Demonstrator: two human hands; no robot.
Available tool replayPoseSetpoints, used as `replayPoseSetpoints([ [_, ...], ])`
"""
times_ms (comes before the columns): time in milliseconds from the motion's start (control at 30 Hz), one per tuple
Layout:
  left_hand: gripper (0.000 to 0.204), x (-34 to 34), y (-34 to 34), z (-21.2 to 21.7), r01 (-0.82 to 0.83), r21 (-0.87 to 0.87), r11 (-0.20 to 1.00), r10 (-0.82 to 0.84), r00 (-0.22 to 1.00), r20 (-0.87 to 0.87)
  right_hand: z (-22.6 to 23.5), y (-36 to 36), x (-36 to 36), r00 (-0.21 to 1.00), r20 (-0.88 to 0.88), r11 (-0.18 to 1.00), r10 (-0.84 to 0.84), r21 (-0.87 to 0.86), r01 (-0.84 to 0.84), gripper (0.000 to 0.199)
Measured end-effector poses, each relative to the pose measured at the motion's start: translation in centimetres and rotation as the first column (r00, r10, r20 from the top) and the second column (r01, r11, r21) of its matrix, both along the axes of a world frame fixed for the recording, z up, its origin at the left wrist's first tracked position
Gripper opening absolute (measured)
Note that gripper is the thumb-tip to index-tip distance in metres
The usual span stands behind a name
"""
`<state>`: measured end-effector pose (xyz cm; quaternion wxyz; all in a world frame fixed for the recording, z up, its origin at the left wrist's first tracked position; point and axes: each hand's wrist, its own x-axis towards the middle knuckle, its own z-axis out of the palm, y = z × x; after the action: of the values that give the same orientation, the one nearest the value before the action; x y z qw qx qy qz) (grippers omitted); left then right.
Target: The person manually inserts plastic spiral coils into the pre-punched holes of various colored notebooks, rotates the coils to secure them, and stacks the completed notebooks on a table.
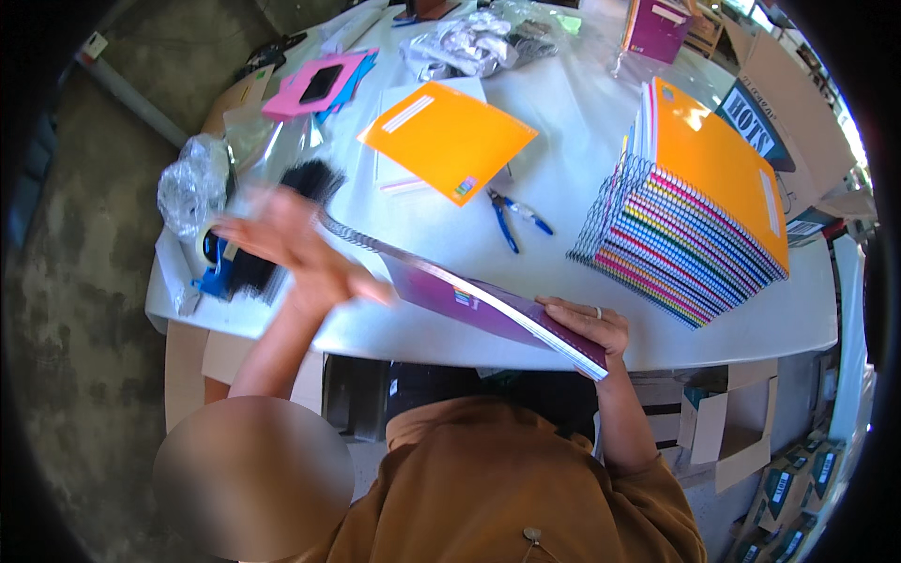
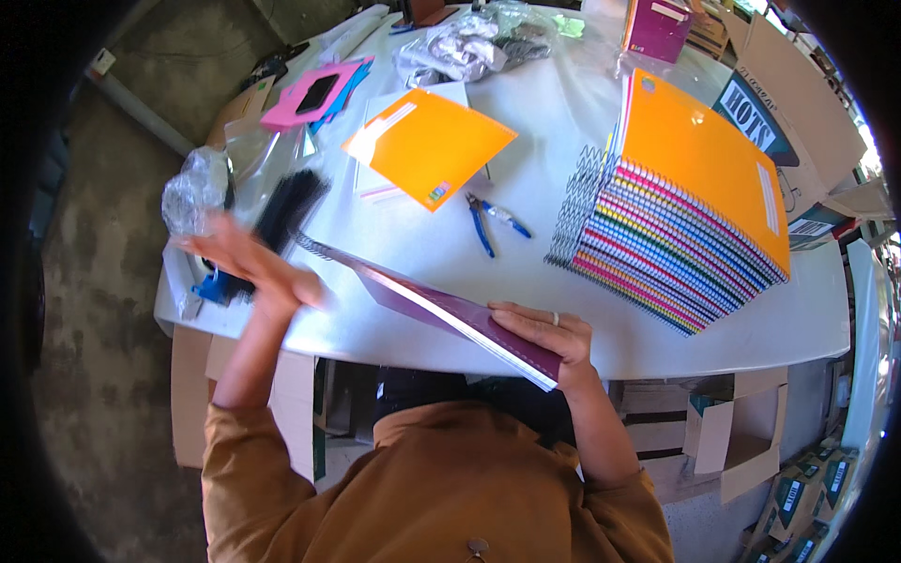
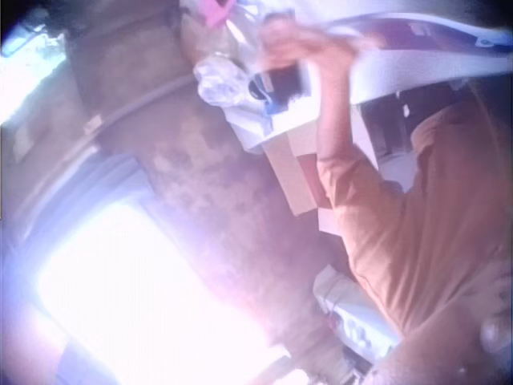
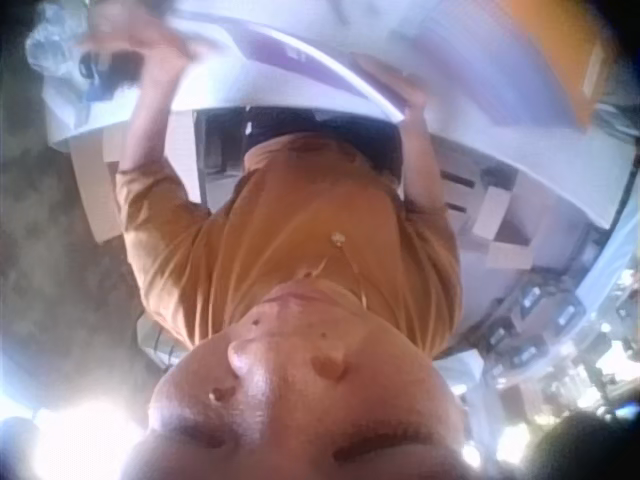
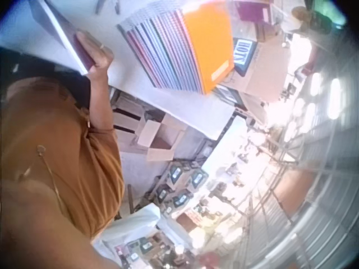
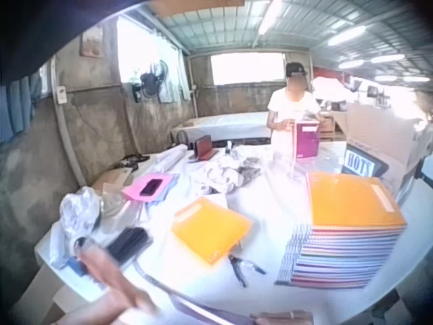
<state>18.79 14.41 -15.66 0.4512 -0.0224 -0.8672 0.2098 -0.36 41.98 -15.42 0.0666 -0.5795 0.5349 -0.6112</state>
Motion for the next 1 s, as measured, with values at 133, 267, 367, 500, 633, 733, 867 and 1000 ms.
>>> replayPoseSetpoints([
  [133,0.120,-1.7,1.8,-1.8,0.007,0.514,0.858,0.016,0.999,-0.040,-0.4,-0.5,1.5,0.998,-0.038,0.998,-0.049,-0.034,0.048,0.029],
  [267,0.119,1.5,2.4,-2.8,0.159,-0.002,0.987,-0.159,0.985,0.072,-0.7,0.1,1.4,0.998,-0.052,0.996,-0.020,-0.086,0.016,0.030],
  [367,0.118,-1.1,-0.4,-1.6,0.040,0.281,0.959,-0.017,0.996,-0.084,0.1,-0.7,1.9,0.992,-0.126,0.999,0.025,-0.035,-0.030,0.030],
  [500,0.117,2.0,5.0,-4.5,0.056,0.251,0.966,-0.105,0.977,0.185,-0.6,-0.5,1.6,0.994,-0.089,0.994,-0.061,-0.095,0.053,0.029],
  [633,0.116,1.8,2.5,-4.9,0.161,0.235,0.958,-0.172,0.985,0.027,-0.4,-0.6,2.2,0.996,-0.082,0.998,0.042,-0.036,-0.045,0.032],
  [733,0.114,0.6,2.0,-4.1,0.173,0.497,0.850,-0.114,0.982,-0.148,0.1,-0.9,2.6,0.990,-0.120,0.995,0.081,-0.056,-0.088,0.030],
  [867,0.108,1.9,2.6,-0.2,0.213,-0.059,0.975,-0.217,0.974,-0.066,-0.6,-0.5,2.1,0.997,-0.075,0.996,0.029,-0.080,-0.035,0.030],
  [1000,0.110,0.2,2.2,-0.3,0.113,0.308,0.945,-0.070,0.987,-0.147,-0.1,-1.0,2.6,0.986,-0.133,0.993,0.105,-0.044,-0.111,0.031],
])
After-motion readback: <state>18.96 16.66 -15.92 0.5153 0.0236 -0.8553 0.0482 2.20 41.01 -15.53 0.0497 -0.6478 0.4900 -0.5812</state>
